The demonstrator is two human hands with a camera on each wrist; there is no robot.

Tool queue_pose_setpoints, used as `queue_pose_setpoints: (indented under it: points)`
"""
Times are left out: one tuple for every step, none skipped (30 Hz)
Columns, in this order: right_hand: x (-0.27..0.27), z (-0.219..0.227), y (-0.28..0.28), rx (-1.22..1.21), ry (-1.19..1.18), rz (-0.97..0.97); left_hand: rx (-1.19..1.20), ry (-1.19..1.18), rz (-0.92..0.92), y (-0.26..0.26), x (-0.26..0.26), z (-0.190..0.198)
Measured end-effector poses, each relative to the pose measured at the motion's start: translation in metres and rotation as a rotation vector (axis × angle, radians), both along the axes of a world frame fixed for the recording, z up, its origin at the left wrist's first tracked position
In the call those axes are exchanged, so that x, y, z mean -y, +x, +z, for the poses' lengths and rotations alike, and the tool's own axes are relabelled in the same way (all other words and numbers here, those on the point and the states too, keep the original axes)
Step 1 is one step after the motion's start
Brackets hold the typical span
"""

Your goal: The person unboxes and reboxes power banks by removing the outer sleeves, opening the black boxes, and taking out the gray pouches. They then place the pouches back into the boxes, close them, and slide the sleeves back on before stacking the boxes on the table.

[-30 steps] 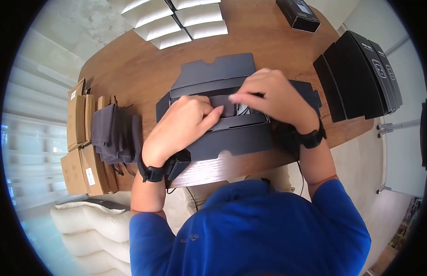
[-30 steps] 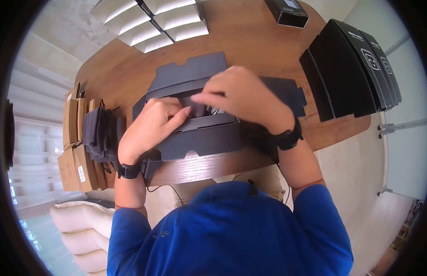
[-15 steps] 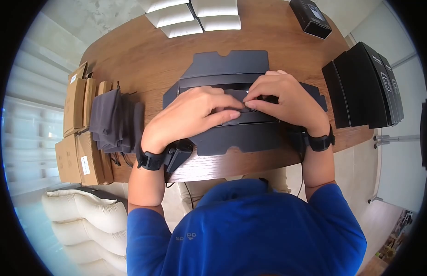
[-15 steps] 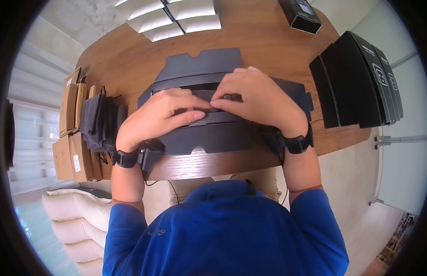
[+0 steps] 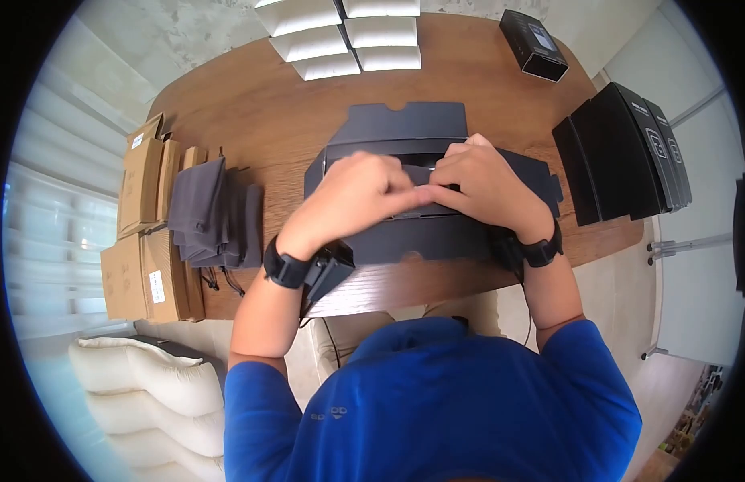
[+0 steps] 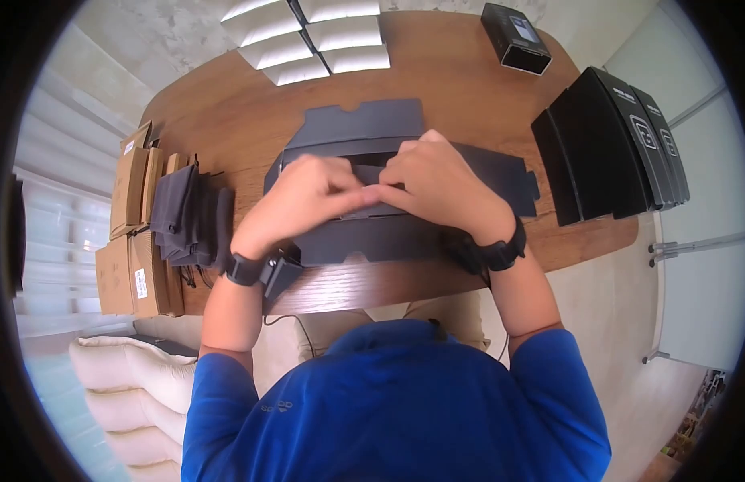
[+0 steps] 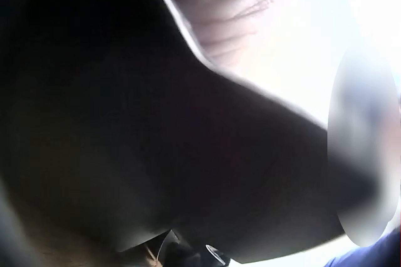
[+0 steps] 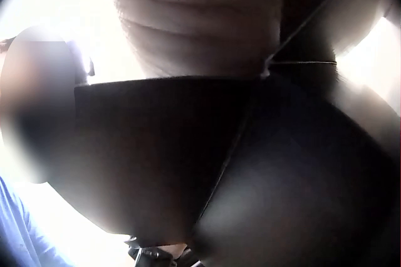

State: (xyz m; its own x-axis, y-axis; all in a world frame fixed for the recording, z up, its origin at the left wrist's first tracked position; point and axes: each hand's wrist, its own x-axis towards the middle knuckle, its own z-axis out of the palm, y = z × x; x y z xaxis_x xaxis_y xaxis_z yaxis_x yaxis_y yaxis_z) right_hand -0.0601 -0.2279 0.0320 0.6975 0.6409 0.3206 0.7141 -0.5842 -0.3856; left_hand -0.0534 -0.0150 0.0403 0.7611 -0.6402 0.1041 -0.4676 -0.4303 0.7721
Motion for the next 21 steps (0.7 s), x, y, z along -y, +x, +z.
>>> queue_pose_setpoints:
  points:
    - [-0.002,0.001,-0.002,0.008,-0.052,-0.024,-0.084,-0.282,-0.003,0.006,-0.004,-0.004]
    - [-0.003,0.002,-0.004,0.020,-0.106,-0.045,-0.220,-0.412,0.082,0.012,-0.012,-0.002]
    - [-0.003,0.003,-0.006,0.030,-0.112,-0.040,-0.150,-0.636,0.161,0.018,-0.016,-0.001]
    - [-0.001,0.004,-0.008,0.008,-0.095,-0.040,-0.113,-0.703,0.343,0.021,-0.023,0.003]
    - [0.000,0.005,-0.010,-0.014,-0.076,-0.043,-0.077,-0.766,0.524,0.025,-0.032,0.009]
    - [0.000,0.005,-0.010,-0.004,-0.076,-0.042,-0.077,-0.853,0.572,0.036,-0.046,0.005]
    - [0.000,0.006,-0.011,-0.024,-0.057,-0.033,-0.079,-0.940,0.618,0.049,-0.061,-0.004]
    - [0.000,0.006,-0.012,-0.043,-0.039,-0.025,-0.150,-0.926,0.663,0.057,-0.075,-0.011]
    - [0.001,0.006,-0.013,-0.033,-0.039,-0.027,-0.142,-0.929,0.657,0.064,-0.083,-0.022]
    - [0.001,0.005,-0.013,-0.029,-0.023,-0.035,-0.281,-0.910,0.632,0.070,-0.090,-0.034]
    - [0.002,0.004,-0.013,-0.025,-0.006,-0.042,-0.417,-0.888,0.607,0.074,-0.094,-0.045]
    - [0.003,0.000,-0.013,-0.017,-0.004,-0.040,-0.491,-0.844,0.611,0.074,-0.089,-0.051]
    - [0.005,-0.005,-0.013,-0.043,0.145,-0.063,-0.577,-0.832,0.635,0.074,-0.079,-0.057]
    - [0.008,-0.006,-0.013,-0.069,0.296,-0.085,-0.544,-0.809,0.573,0.074,-0.074,-0.061]
    - [0.012,-0.006,-0.015,-0.060,0.299,-0.081,-0.510,-0.784,0.511,0.073,-0.070,-0.063]
    - [0.018,-0.006,-0.020,-0.042,0.492,-0.157,-0.502,-0.783,0.510,0.068,-0.063,-0.057]
    - [0.023,-0.007,-0.026,-0.029,0.685,-0.238,-0.557,-0.802,0.441,0.062,-0.056,-0.052]
    - [0.028,-0.006,-0.034,-0.027,0.688,-0.241,-0.615,-0.819,0.370,0.057,-0.051,-0.048]
    - [0.033,-0.003,-0.042,-0.036,0.749,-0.312,-0.616,-0.816,0.365,0.054,-0.051,-0.047]
    - [0.037,-0.002,-0.050,-0.045,0.809,-0.384,-0.652,-0.810,0.312,0.053,-0.053,-0.046]
    - [0.039,-0.003,-0.059,-0.041,0.810,-0.391,-0.688,-0.802,0.258,0.052,-0.054,-0.045]
